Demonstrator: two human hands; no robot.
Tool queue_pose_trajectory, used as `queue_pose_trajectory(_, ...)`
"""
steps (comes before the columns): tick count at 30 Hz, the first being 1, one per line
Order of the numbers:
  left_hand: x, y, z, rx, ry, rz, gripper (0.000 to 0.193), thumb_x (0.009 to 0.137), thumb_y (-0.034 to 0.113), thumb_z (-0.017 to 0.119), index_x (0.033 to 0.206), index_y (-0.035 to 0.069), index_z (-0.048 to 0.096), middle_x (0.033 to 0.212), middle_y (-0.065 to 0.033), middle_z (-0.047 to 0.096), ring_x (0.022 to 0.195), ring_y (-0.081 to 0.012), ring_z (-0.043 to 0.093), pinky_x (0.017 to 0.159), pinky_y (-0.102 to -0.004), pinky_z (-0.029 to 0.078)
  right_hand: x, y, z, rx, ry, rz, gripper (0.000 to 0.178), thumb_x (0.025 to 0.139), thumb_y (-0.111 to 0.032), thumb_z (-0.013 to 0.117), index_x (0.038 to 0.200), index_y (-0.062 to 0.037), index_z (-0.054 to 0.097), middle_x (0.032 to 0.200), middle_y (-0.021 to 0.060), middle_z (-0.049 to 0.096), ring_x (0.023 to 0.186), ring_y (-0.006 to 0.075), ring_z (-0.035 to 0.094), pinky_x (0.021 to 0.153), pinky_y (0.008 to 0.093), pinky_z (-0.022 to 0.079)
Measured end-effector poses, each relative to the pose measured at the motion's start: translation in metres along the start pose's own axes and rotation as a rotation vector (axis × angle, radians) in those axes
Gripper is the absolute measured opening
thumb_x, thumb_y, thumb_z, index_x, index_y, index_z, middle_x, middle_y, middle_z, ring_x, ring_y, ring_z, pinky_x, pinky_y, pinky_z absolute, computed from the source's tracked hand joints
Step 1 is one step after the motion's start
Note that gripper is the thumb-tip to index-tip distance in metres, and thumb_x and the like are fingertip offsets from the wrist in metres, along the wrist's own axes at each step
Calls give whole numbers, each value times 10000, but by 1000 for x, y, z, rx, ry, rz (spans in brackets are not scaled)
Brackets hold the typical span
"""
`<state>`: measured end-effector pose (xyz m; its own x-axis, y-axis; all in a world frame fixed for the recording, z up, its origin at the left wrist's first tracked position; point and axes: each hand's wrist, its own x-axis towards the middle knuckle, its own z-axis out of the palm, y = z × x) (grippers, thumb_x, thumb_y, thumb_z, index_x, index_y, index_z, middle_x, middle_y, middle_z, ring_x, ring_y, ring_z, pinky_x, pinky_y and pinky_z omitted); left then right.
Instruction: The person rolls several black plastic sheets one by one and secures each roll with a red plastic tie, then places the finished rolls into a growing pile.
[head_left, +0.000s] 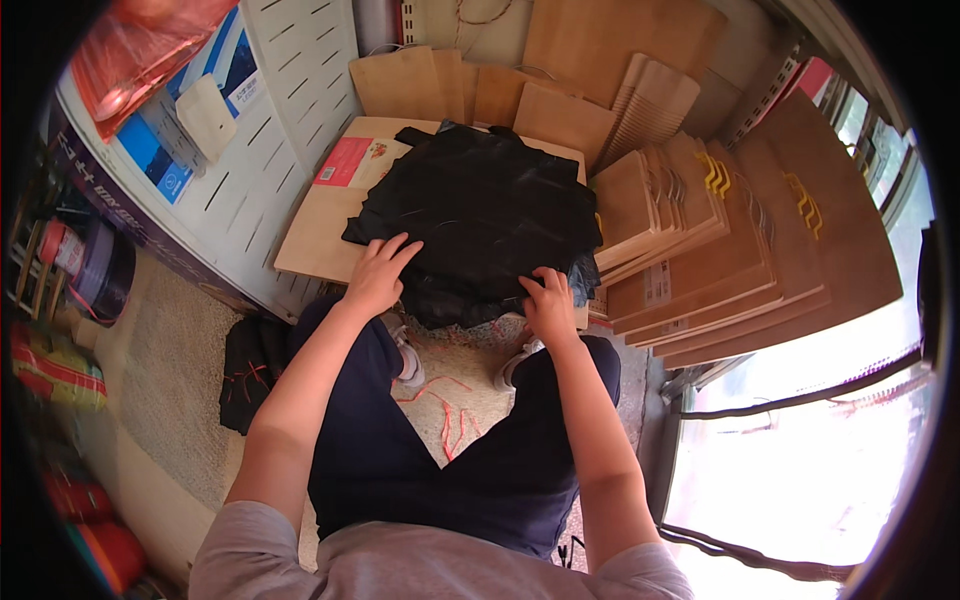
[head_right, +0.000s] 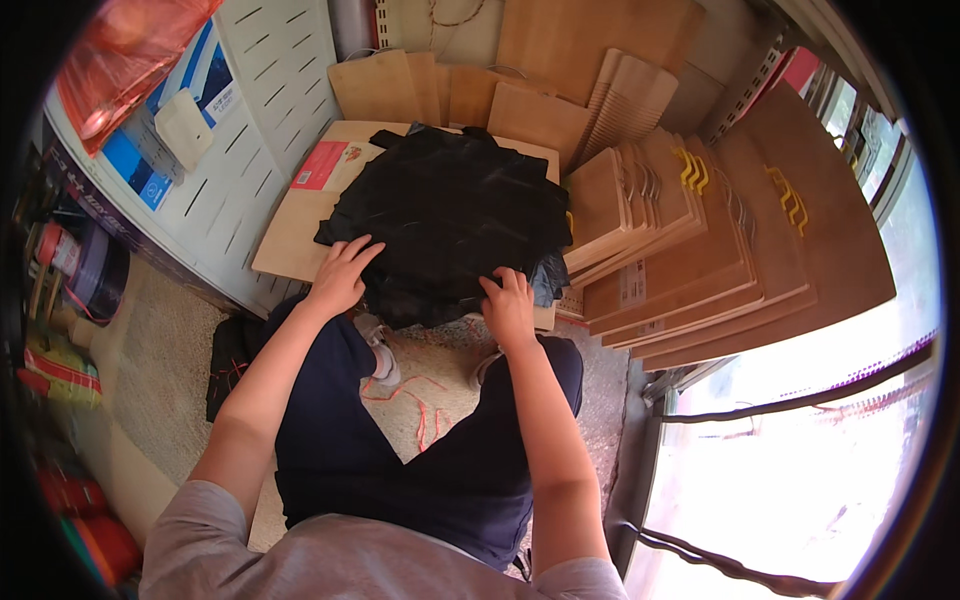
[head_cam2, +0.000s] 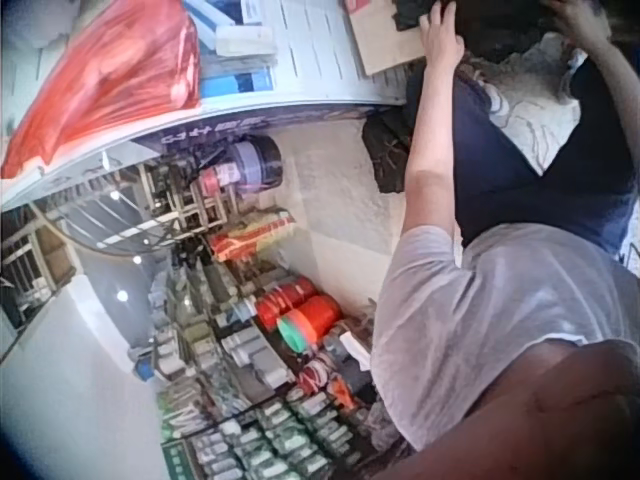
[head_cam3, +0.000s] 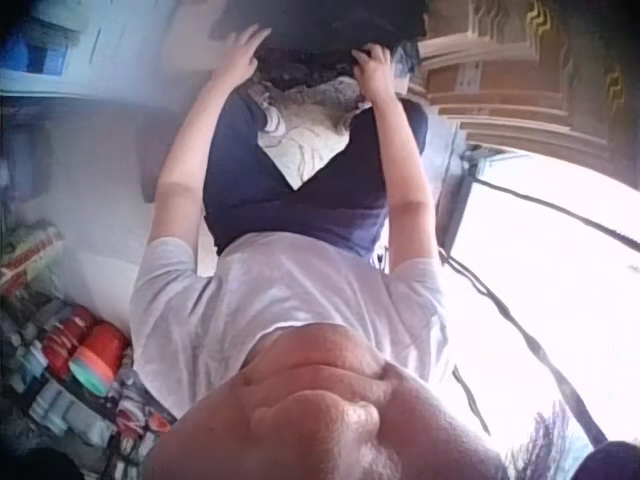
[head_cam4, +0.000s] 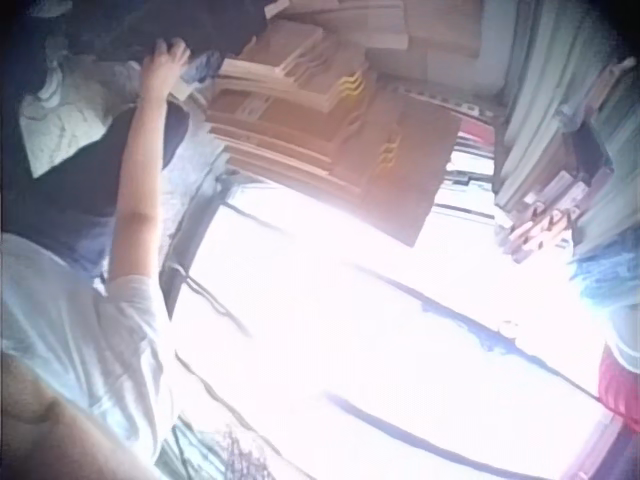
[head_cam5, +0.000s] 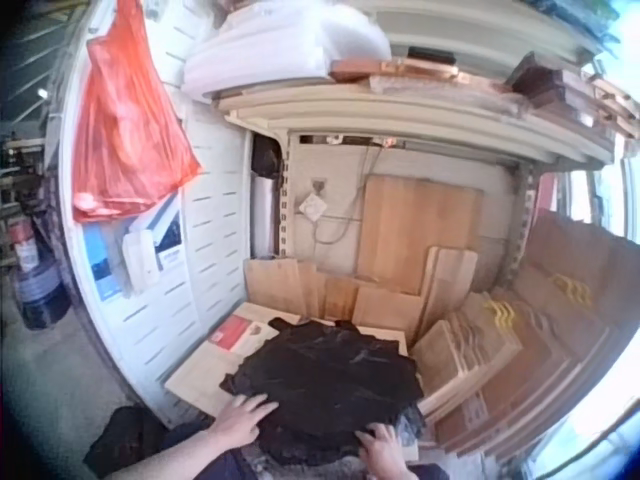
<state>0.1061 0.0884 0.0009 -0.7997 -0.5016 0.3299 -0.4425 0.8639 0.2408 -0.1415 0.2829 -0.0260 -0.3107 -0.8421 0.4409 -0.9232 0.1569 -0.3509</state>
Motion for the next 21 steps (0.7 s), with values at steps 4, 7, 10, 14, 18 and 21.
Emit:
queue_pose_trajectory(4, 7, -27, 2, 170, 4, 92, 615, 652, -51, 616, 1238, 128, 561, 1317, -88, 497, 1170, -286, 443, 992, -414, 374, 2, 0, 5, 10, -5, 27, 367, 684, -38, 642, 1043, -105, 678, 1089, 73, 554, 1064, 285, 504, 871, 426, 423)
queue_pose_trajectory(7, 10, -35, 4, 81, -7, 181, 520, 662, -39, 610, 1163, 101, 606, 1250, -82, 530, 1161, -274, 464, 1001, -438, 352, 3, 6, 5, -5, -6, 26, 366, 684, -32, 641, 1041, -104, 677, 1068, 56, 572, 1044, 268, 516, 866, 423, 425)
queue_pose_trajectory(10, 9, -23, -12, -21, -72, 197, 383, 691, -4, 620, 1065, 75, 645, 1143, -84, 566, 1116, -272, 494, 998, -434, 353, 4, 15, -4, 49, 61, -33, 321, 714, -55, 653, 1032, -94, 675, 977, 65, 610, 979, 276, 547, 841, 423, 437)
queue_pose_trajectory(14, 21, -36, -22, -139, -320, 116, 216, 790, 77, 614, 997, 28, 651, 1056, -96, 600, 1091, -278, 500, 952, -400, 387, 15, 25, -14, 314, -56, 43, 244, 791, -139, 668, 1021, -61, 657, 827, 112, 627, 868, 316, 579, 774, 406, 457)
queue_pose_trajectory(18, 69, -54, -19, -482, -490, -175, 283, 888, 199, 589, 1095, 7, 564, 917, -154, 621, 834, -312, 586, 764, -382, 469, 27, 32, -4, 387, -88, 287, 283, 815, -197, 674, 1041, -34, 629, 777, 144, 615, 739, 318, 598, 665, 379, 472)
queue_pose_trajectory(21, 80, -58, 4, -382, -426, -233, 320, 852, 252, 642, 1036, 13, 534, 851, -156, 620, 771, -331, 599, 719, -403, 478, 31, 28, 5, 400, 57, 374, 355, 804, -225, 685, 1092, -38, 594, 758, 147, 603, 667, 300, 593, 614, 377, 468)
